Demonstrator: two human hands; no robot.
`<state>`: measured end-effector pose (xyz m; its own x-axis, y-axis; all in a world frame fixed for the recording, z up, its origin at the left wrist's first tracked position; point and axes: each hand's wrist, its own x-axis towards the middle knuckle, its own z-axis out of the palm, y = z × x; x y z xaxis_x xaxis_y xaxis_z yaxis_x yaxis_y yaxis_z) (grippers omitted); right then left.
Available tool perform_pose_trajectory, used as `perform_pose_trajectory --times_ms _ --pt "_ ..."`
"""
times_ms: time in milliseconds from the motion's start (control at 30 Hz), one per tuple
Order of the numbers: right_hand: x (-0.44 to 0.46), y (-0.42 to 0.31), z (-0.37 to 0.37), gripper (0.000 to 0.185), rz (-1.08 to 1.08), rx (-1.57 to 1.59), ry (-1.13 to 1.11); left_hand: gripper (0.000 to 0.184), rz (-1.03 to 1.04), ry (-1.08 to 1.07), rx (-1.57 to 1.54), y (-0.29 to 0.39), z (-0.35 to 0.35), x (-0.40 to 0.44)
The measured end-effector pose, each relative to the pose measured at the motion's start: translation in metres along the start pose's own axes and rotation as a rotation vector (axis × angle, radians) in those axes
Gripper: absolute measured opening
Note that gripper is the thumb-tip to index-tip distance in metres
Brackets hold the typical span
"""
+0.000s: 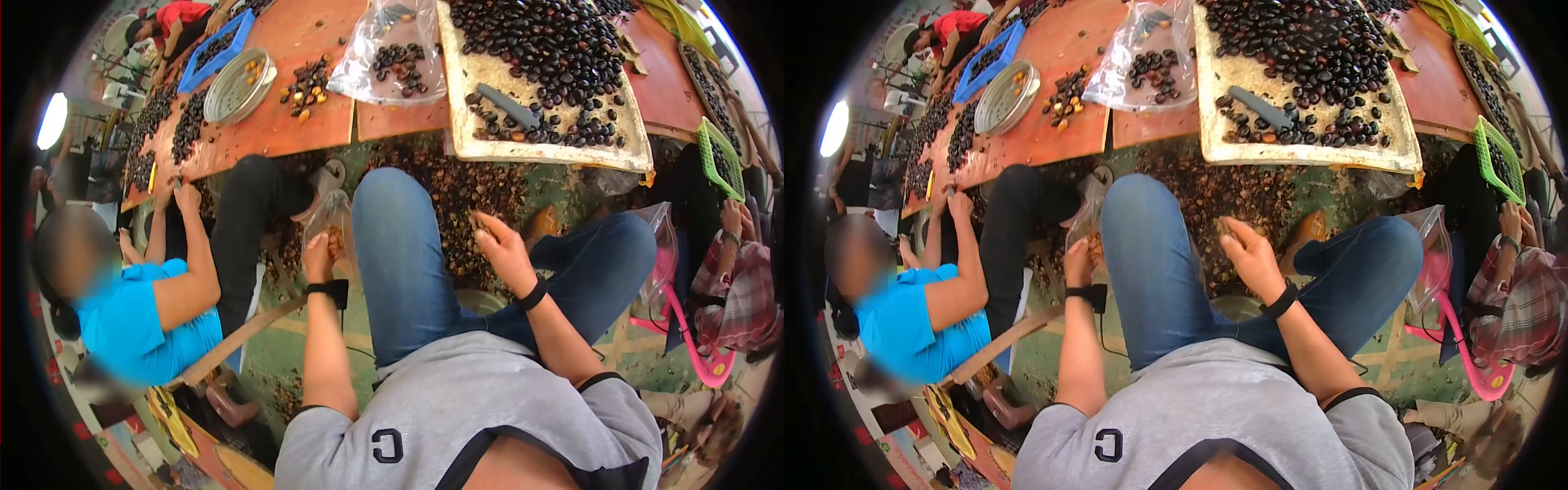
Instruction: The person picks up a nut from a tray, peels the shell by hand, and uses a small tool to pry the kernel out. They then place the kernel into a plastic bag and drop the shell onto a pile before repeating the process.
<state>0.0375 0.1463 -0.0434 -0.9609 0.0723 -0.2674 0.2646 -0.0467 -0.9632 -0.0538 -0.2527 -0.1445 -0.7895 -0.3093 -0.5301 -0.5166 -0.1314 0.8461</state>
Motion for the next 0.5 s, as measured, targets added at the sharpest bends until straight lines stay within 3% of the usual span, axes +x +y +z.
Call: perform_pose_trajectory --times_ms 100,167,267,367,433,500 --pt "-0.004 -0.018 0.0 0.045 -0.024 -0.139 -0.003 0.015 0.276 -0.061 0.355 0.092 0.04 -0.052" --pt "-0.007 -0.026 0.001 0.052 -0.041 -0.494 -0.125 0.014 0.375 -0.082 0.423 0.158 0.074 -0.082" --pt "-0.009 -0.035 0.001 0.06 -0.025 -0.503 -0.199 0.013 0.73 -0.172 0.462 0.227 0.144 -0.113" --pt "-0.01 -0.028 -0.001 0.064 -0.104 -0.568 -0.177 0.023 1.159 -0.397 0.748 0.258 0.196 -0.059" --pt "-0.009 -0.042 -0.007 0.055 0.012 -0.515 -0.265 0.027 0.965 -0.457 0.863 0.261 0.239 -0.02" --pt "-0.008 -0.035 -0.008 0.048 -0.019 -0.454 -0.231 0.027 1.084 -0.41 0.985 0.246 0.276 0.029"
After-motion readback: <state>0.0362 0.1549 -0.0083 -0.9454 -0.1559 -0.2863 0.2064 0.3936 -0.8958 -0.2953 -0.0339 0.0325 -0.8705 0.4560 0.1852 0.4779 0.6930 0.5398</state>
